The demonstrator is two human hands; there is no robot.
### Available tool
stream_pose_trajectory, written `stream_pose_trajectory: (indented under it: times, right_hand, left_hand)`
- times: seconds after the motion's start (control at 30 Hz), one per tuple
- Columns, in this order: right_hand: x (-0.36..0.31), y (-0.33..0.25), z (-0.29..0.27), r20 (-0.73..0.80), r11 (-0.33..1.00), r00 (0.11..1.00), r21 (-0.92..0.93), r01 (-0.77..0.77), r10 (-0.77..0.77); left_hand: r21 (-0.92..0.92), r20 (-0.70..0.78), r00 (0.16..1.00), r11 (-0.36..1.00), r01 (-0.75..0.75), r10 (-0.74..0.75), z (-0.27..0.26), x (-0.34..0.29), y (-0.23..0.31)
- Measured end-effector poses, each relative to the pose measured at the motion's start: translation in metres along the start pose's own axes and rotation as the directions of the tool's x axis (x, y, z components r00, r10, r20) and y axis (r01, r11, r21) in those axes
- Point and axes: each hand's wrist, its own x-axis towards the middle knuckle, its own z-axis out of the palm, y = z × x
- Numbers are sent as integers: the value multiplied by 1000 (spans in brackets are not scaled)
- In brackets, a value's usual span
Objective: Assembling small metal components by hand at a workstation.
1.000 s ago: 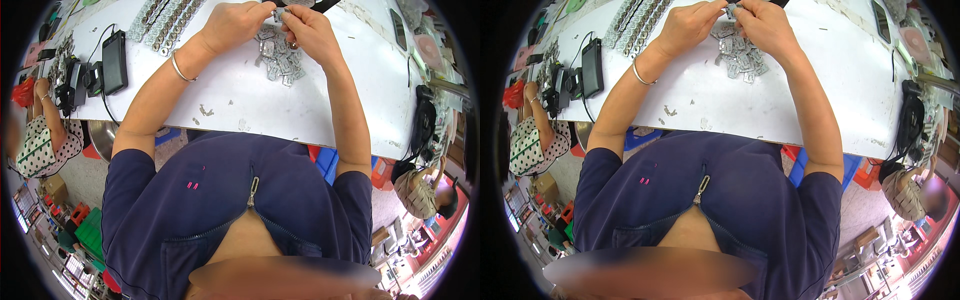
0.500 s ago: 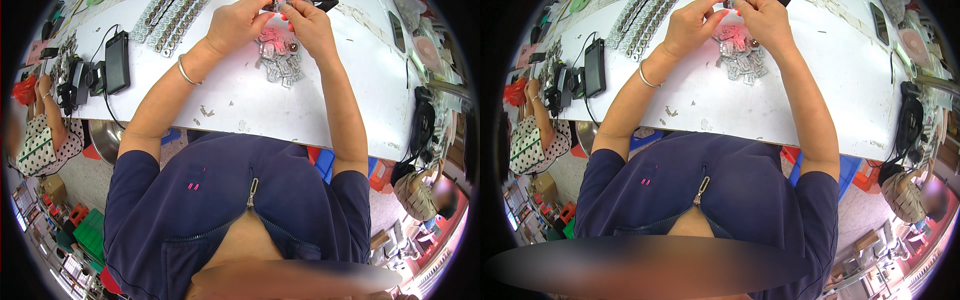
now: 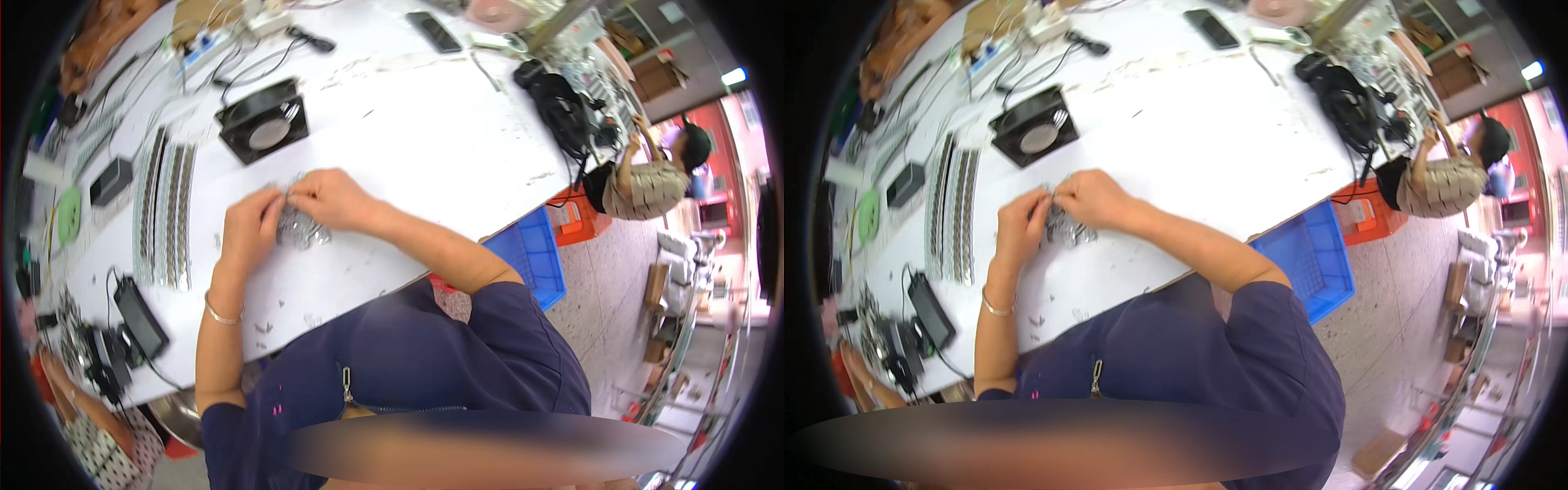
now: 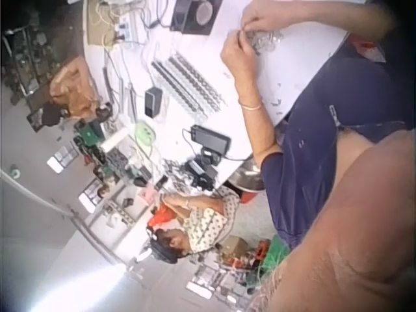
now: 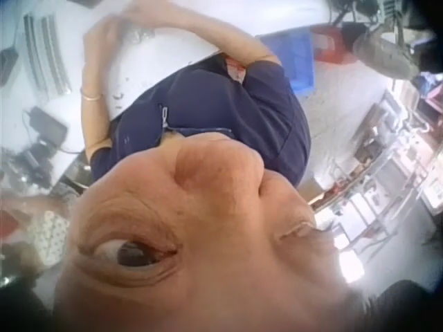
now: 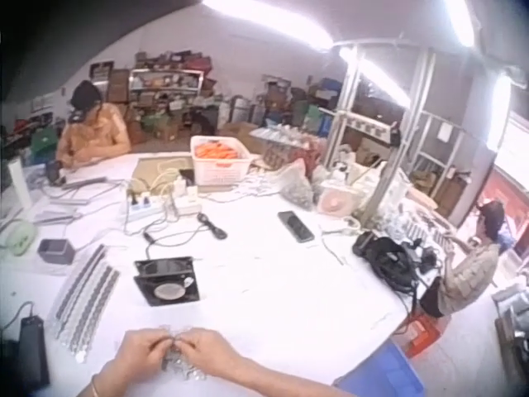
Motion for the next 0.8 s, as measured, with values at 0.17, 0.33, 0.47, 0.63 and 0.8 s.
stream_pose_trajectory:
  times: [0.17, 0.33, 0.47, 0.63, 0.8]
  right_hand:
    - [-10, -6, -8, -221, 990, 975, 123, 66, -37]
    - [2, -24, -8, -57, 952, 998, 306, 25, -8]
    - [5, -25, -2, -60, 885, 998, 463, 54, -29]
    - [2, -25, -5, 49, 867, 999, 497, -41, 19]
    - [1, -23, -8, 118, 826, 991, 552, -118, 63]
  left_hand:
    - [-125, 120, 992, 992, -25, 40, -11, -2, 6]
    - [-242, 192, 980, 970, -3, 50, -24, 4, 22]
    - [-417, 303, 953, 896, 152, -21, -33, 6, 29]
    - [-496, 346, 938, 850, 177, 7, -33, 7, 30]
    - [-528, 398, 917, 813, 246, -20, -31, 10, 34]
